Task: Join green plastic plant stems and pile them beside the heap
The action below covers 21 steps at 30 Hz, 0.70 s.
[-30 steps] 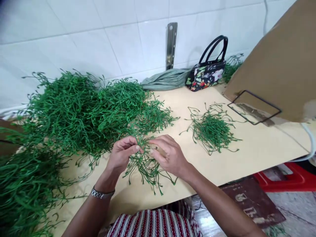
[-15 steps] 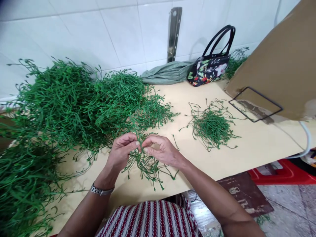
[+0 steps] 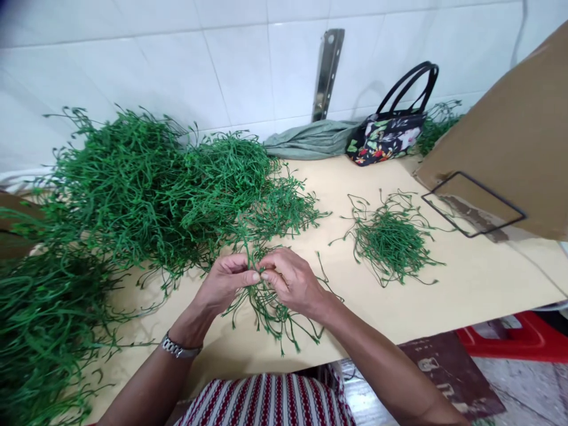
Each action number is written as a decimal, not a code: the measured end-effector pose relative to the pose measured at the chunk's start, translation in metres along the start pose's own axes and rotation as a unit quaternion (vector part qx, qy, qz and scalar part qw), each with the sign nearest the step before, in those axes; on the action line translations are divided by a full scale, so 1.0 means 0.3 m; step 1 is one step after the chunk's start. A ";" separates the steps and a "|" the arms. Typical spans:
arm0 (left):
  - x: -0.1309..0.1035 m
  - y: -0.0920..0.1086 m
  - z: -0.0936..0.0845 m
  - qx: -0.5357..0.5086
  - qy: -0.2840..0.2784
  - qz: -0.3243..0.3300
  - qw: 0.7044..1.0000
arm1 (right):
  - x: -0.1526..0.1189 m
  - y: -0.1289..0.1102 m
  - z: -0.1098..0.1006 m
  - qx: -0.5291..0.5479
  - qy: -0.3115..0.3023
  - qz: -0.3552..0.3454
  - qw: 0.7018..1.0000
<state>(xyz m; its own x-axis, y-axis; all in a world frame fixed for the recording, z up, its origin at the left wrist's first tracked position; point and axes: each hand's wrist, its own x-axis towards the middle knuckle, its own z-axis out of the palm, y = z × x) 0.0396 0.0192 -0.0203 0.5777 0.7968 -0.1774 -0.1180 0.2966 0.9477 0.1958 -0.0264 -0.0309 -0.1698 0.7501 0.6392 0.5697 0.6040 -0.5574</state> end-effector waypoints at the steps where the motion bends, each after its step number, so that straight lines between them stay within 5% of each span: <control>1: 0.001 0.004 -0.004 0.012 0.002 0.002 1.000 | 0.001 0.000 0.001 -0.013 -0.006 -0.020 1.000; 11: 0.002 0.026 -0.002 0.193 0.020 0.014 0.981 | -0.001 -0.033 0.000 -0.239 -0.081 -0.057 0.966; 21: 0.009 0.007 -0.005 0.033 -0.010 -0.072 0.997 | 0.012 -0.029 -0.025 -0.190 -0.145 -0.066 0.969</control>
<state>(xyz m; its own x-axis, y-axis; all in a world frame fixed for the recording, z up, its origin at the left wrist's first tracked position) 0.0396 0.0228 -0.0194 0.6006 0.7374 -0.3089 0.0208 0.3718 0.9281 0.1962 -0.0310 -0.0199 -0.4488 0.7507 0.4847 0.7730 0.5983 -0.2109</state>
